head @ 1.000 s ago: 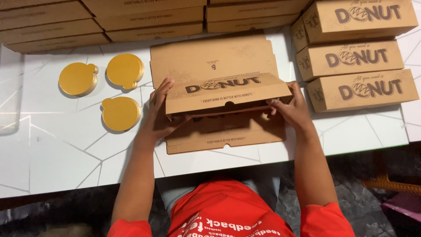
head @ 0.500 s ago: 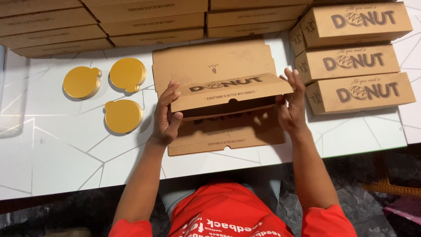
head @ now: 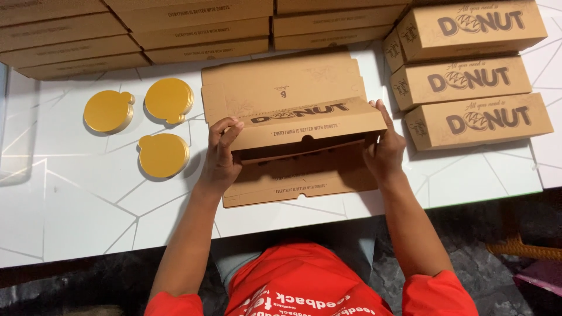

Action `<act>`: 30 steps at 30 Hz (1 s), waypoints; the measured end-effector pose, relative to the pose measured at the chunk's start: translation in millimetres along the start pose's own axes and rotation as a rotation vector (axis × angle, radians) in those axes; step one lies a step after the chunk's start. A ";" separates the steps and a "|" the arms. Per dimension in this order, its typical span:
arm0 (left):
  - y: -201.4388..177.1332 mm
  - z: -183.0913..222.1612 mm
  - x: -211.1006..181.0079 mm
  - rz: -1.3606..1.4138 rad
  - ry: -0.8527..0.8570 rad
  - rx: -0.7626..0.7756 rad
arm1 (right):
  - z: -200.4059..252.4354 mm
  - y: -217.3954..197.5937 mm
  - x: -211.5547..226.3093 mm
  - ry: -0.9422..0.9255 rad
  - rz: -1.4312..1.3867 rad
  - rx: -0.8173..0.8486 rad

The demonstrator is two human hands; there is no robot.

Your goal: Folding and assembling a flat cardboard donut box into its 3D shape.

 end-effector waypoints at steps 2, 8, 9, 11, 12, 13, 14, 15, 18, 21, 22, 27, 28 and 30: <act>-1.4 1.3 4.1 0.003 -0.010 -0.013 | -7.5 -4.7 12.2 -0.011 -0.011 -0.011; -13.1 -8.7 1.9 0.028 0.012 -0.045 | -0.8 0.2 7.1 -0.033 -0.007 -0.026; -12.8 -7.0 6.6 0.010 0.007 -0.046 | 1.7 2.3 2.7 -0.030 -0.039 -0.015; -15.3 -10.3 5.5 -0.010 0.011 -0.049 | 3.9 3.3 -1.8 -0.037 -0.040 -0.004; -16.8 -11.6 4.6 -0.033 0.014 -0.054 | 5.2 4.1 -3.7 -0.046 -0.043 0.008; -19.1 -16.3 -2.1 -0.031 0.013 -0.052 | 5.2 3.5 -3.5 -0.044 -0.043 0.008; -21.5 -21.4 -8.2 -0.033 0.004 -0.046 | 4.8 3.2 -3.1 -0.045 -0.044 0.011; -23.9 -26.4 -14.4 -0.035 -0.006 -0.039 | 4.5 2.9 -2.8 -0.047 -0.045 0.015; -29.6 -33.3 -21.7 -0.017 -0.029 -0.020 | 7.1 4.2 -5.8 -0.046 -0.052 0.007; -34.9 -37.6 -20.5 0.000 -0.038 -0.003 | 4.4 4.5 -2.0 0.003 -0.118 0.031; -35.2 -40.9 -20.1 0.000 -0.038 -0.002 | 3.2 4.3 -1.3 0.005 -0.119 0.030; -33.1 -55.0 -18.7 -0.041 -0.080 -0.038 | 0.3 6.1 4.2 -0.008 -0.102 0.022; -32.8 -54.8 -17.7 -0.040 -0.079 -0.038 | 0.3 5.0 3.5 -0.008 -0.101 0.021; -30.9 -54.6 -14.3 -0.020 -0.107 -0.028 | 1.1 2.6 1.4 0.001 -0.109 0.016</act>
Point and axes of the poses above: each hand's wrist, its own z-axis away from the middle knuckle, its own y-axis out of the palm, x = y × z, the point moved 4 cm from there along -z, towards the middle knuckle, and after that the axes turned 3 degrees about x, right-handed, at the moved point
